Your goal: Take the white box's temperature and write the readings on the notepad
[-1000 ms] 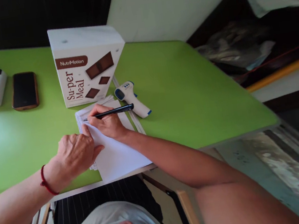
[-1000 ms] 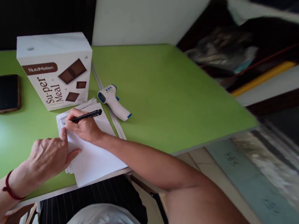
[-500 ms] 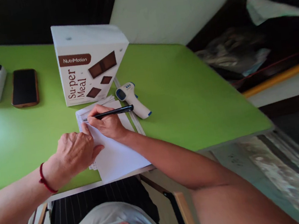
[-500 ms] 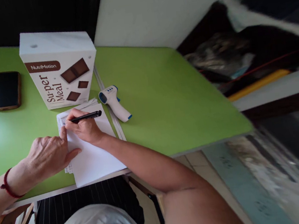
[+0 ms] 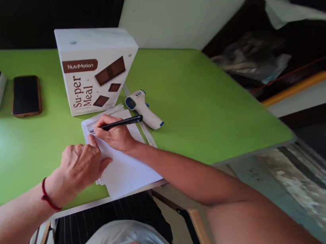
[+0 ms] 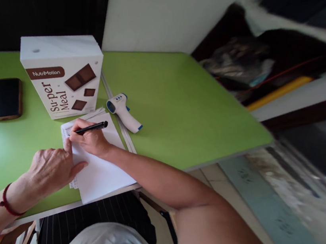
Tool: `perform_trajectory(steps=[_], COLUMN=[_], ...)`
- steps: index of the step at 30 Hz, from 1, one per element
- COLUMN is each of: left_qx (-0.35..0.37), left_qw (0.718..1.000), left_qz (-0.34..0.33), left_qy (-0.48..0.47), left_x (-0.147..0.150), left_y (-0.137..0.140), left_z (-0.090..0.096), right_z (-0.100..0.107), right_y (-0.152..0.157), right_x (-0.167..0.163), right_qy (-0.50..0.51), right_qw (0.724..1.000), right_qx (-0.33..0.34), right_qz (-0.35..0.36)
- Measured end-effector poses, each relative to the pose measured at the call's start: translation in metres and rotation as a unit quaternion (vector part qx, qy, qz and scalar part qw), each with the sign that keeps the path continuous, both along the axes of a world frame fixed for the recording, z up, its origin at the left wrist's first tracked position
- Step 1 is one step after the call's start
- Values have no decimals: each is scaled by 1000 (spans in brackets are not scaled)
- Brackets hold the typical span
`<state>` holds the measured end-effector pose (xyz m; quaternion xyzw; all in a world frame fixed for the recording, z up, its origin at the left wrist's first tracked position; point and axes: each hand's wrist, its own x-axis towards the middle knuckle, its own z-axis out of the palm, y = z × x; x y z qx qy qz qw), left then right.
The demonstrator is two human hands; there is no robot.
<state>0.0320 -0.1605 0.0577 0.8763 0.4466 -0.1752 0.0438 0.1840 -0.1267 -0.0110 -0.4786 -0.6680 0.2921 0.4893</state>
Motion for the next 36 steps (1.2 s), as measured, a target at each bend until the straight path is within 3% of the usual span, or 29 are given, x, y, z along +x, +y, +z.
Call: perform_trajectory(steps=[36], left_qx=[-7], left_qw=[1000], left_qz=[8], left_qy=[0], left_x=[-1], left_y=[1], left_z=[-1], right_z=[-2], right_y=[-1], right_x=[1], right_qy=[-1], right_qw=[1000], right_qx=[-4], right_qz=[-26])
